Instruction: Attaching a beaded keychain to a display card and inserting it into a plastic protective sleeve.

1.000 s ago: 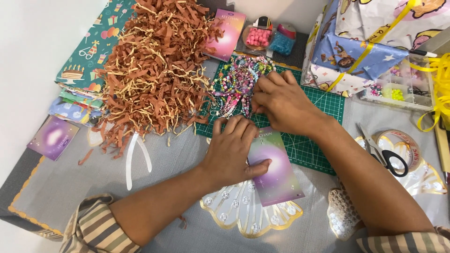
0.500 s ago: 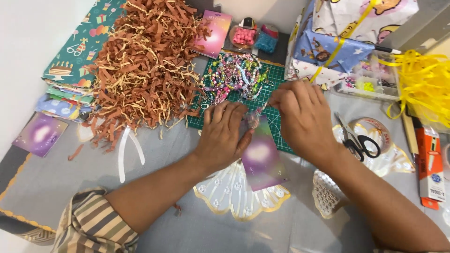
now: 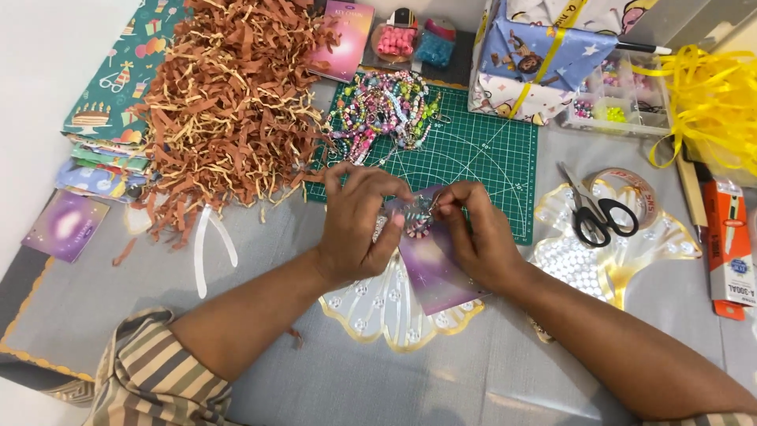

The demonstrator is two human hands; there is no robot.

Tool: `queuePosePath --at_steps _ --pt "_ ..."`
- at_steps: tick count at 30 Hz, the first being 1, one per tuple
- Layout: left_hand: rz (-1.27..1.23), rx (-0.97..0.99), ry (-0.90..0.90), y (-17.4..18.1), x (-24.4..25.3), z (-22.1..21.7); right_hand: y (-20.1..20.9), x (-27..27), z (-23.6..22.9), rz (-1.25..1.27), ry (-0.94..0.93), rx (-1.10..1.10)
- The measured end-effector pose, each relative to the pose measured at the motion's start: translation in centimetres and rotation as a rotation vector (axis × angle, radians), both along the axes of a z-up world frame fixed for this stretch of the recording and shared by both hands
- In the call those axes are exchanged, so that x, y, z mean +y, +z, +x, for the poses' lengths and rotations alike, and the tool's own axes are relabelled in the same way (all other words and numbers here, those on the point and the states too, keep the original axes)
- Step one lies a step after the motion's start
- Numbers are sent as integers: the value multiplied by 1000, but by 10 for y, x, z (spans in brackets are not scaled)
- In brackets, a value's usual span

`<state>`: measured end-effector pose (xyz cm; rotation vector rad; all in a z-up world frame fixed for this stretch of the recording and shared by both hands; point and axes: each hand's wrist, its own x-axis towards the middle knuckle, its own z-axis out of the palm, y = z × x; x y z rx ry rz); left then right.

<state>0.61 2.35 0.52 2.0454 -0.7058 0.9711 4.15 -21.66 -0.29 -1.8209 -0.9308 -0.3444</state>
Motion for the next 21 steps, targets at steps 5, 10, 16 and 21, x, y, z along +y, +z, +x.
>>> queuePosePath --at_steps 5,10,16,21 --pt "59 70 -19 10 -2 -3 -11 5 3 -33 18 -132" --pt "-19 128 -14 4 -2 4 -4 4 0 -29 -14 -98" --pt "-106 203 -115 -11 1 11 2 4 -4 37 3 73" --pt "24 235 22 -4 2 8 4 2 -3 -51 -86 101"
